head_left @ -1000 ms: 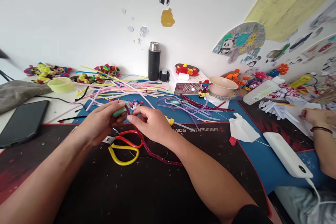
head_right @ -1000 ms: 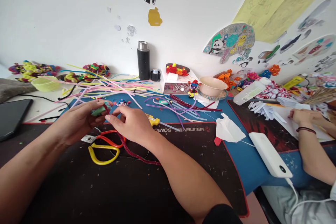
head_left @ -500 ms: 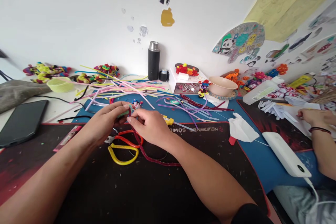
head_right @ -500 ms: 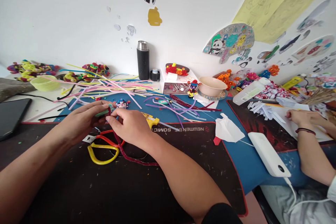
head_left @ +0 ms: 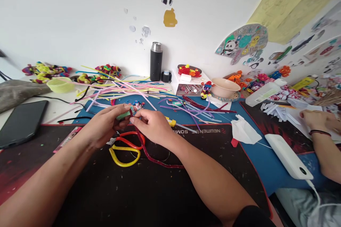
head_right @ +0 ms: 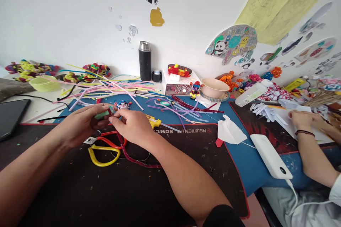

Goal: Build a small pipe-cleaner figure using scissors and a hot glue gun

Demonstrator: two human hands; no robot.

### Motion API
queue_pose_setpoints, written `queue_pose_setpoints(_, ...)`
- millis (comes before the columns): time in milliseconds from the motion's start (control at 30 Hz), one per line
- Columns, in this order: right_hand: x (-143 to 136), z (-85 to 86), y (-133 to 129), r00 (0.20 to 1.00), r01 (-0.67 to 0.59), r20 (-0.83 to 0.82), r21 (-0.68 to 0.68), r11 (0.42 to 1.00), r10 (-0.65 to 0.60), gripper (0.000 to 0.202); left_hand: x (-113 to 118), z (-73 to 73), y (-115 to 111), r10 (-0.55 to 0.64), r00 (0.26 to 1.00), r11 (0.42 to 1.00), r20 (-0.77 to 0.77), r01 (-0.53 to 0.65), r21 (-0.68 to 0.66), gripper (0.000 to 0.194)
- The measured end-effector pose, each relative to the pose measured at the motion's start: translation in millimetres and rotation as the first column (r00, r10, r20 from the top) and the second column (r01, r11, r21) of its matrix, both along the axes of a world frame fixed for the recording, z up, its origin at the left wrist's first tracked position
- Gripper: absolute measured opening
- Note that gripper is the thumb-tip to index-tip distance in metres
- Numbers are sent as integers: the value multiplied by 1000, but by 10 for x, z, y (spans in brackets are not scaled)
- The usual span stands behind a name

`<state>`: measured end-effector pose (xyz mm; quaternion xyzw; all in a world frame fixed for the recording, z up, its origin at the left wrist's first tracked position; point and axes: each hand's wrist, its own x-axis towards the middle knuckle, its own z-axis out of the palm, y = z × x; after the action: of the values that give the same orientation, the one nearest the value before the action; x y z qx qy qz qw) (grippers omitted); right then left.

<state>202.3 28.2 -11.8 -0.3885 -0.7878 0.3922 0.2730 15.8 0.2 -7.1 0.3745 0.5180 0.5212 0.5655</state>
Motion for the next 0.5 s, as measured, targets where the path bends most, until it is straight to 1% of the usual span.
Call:
queue_pose_setpoints(167, 6, 7, 13, 1000, 0, -24, -54, 999, -2, 25, 3, 9, -13, -5, 997, 998, 74, 10, -59, 32)
queue_pose_setpoints(333, 21, 14, 22, 999, -7, -38, -97, 995, 4, 29, 5, 41, -27, -27, 993, 995, 112, 37, -92, 32)
queue_pose_setpoints(500, 25, -11, 39, 999, -7, -54, -89, 996, 2, 33, 16, 108, -44, -55, 990, 991, 133, 71, -116, 32)
